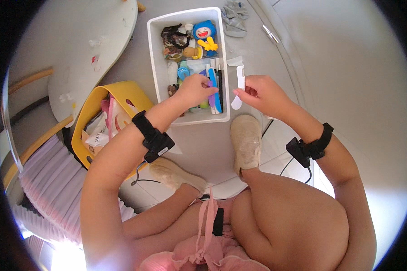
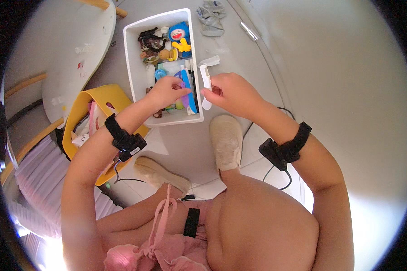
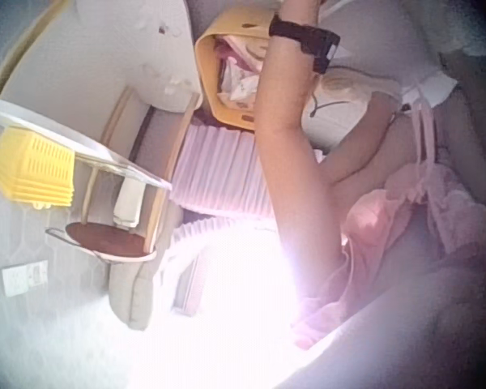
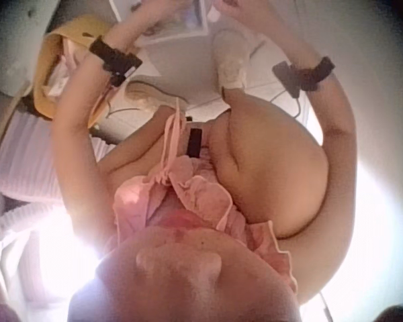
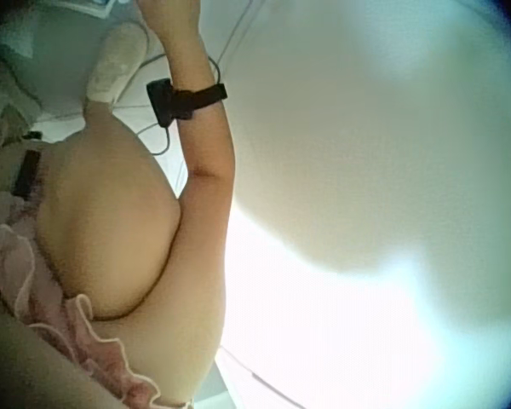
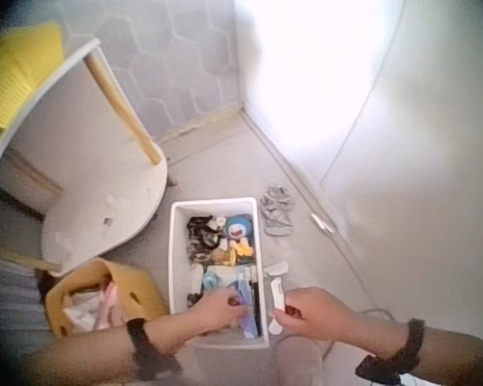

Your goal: The person picks up several small toys and stationery items from a low table and places them into a white bin. They then tuck a yellow storage bin and the white bin under the table and use a cloth to wipe the floor surface.

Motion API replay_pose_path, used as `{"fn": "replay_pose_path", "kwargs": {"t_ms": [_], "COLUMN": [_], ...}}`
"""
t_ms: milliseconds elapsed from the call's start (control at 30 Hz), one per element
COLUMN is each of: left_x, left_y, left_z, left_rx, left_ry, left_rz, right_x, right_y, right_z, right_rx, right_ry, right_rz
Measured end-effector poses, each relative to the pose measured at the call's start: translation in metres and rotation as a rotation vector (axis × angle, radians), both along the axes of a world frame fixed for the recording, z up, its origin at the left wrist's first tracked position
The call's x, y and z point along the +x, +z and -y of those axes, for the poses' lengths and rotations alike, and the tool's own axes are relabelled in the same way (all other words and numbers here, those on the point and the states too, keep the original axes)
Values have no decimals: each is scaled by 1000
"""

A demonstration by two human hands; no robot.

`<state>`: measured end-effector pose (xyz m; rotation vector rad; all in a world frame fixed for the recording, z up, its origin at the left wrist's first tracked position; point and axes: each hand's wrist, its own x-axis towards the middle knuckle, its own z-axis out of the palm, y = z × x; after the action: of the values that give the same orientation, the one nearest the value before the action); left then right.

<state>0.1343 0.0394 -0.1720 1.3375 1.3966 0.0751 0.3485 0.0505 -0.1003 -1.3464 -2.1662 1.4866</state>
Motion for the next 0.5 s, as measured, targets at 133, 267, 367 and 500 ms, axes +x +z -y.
{"fn": "replay_pose_path", "kwargs": {"t_ms": [133,267,367,500], "left_x": [-1,-3,-4,0], "left_y": [-1,5,8,6], "left_z": [0,1,1,0], "left_rx": [-20,-78,-84,-44], "left_ry": [61,181,170,191], "left_rz": [85,157,137,256], "right_x": [13,19,20,22], "right_y": [-3,-5,-6,-6], "right_z": [3,4,4,5], "right_rx": [-53,-20,-24,-67], "right_ry": [0,-13,-31,-41], "right_rz": [52,11,-3,20]}}
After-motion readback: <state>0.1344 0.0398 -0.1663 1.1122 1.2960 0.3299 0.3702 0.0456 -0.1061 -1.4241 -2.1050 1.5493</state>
